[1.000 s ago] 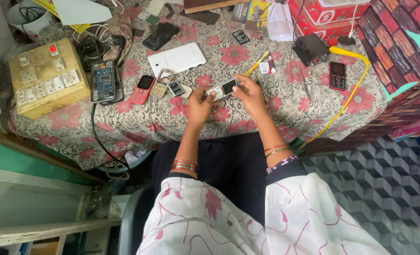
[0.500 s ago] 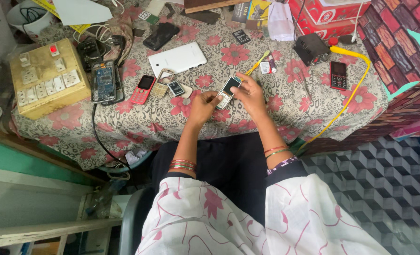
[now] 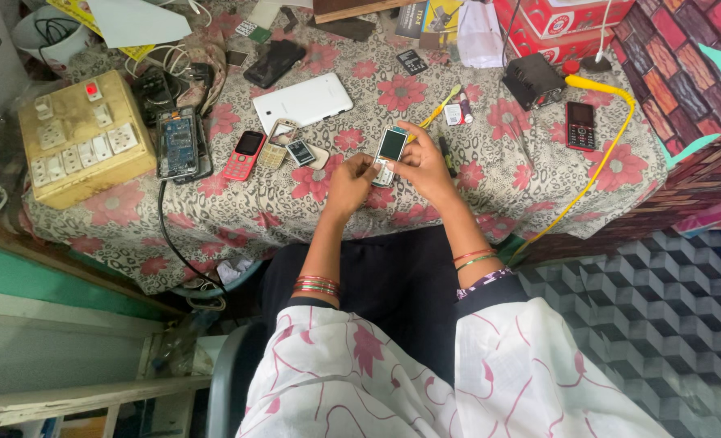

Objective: The person sits at a cluttered repair bench and cleans disassembled mobile phone components with a yellow toothbrush. They pick up a phone housing and keypad, brush its surfaces and crevices, set it down, and continue brushing other phone parts and keypads one at a time on the table.

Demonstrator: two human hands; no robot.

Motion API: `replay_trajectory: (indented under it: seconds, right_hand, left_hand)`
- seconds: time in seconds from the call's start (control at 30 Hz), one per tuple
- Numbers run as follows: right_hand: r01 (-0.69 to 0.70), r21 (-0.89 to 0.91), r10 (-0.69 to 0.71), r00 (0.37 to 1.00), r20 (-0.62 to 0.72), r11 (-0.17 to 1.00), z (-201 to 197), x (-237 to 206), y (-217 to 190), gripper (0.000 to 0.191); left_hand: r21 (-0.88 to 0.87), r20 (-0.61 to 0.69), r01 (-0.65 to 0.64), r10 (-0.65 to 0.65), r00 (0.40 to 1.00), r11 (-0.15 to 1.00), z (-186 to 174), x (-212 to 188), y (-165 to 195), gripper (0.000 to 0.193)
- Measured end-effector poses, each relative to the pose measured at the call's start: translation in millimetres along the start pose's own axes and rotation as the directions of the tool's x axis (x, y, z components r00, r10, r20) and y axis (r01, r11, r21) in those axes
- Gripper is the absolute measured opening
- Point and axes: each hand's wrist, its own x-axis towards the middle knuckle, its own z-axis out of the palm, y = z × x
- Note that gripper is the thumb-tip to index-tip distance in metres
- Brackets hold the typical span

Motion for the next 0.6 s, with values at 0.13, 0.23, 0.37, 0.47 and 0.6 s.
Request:
replay_trajectory:
  seconds: [0.13, 0.23, 0.37, 0.47, 0.6]
  right_hand:
    - [-0.021, -0.035, 0.021, 1.0, 0.012, 0.999, -2, 0, 0, 0.079]
    - [-0.03, -0.083, 0.029, 1.0, -0.003, 0.996, -2, 0, 2, 0.076]
    - [-0.006, -0.068, 0.004, 1.0, -0.024, 0.998, 4, 2, 11, 0.074]
    - [0.011, -0.071, -0.014, 0.999, -0.046, 0.997, 7, 4, 17, 0.072]
    - [0.02, -0.028, -0.02, 0.999, -0.027, 0.999, 5, 5, 16, 0.071]
  left_hand:
    - [0.066, -0.059, -0.086, 0.09, 0.994, 0.994, 4, 0, -1, 0.017]
    - [0.13, -0.089, -0.079, 0.091, 0.992, 0.988, 6, 0, -3, 0.018]
    - [0.129, -0.077, -0.072, 0.083, 0.994, 0.989, 5, -1, -4, 0.019]
    - [0.143, -0.073, -0.075, 0.086, 0.994, 0.987, 6, 0, -3, 0.019]
    - [0.154, -0.085, -0.039, 0.053, 0.995, 0.987, 6, 0, -2, 0.019]
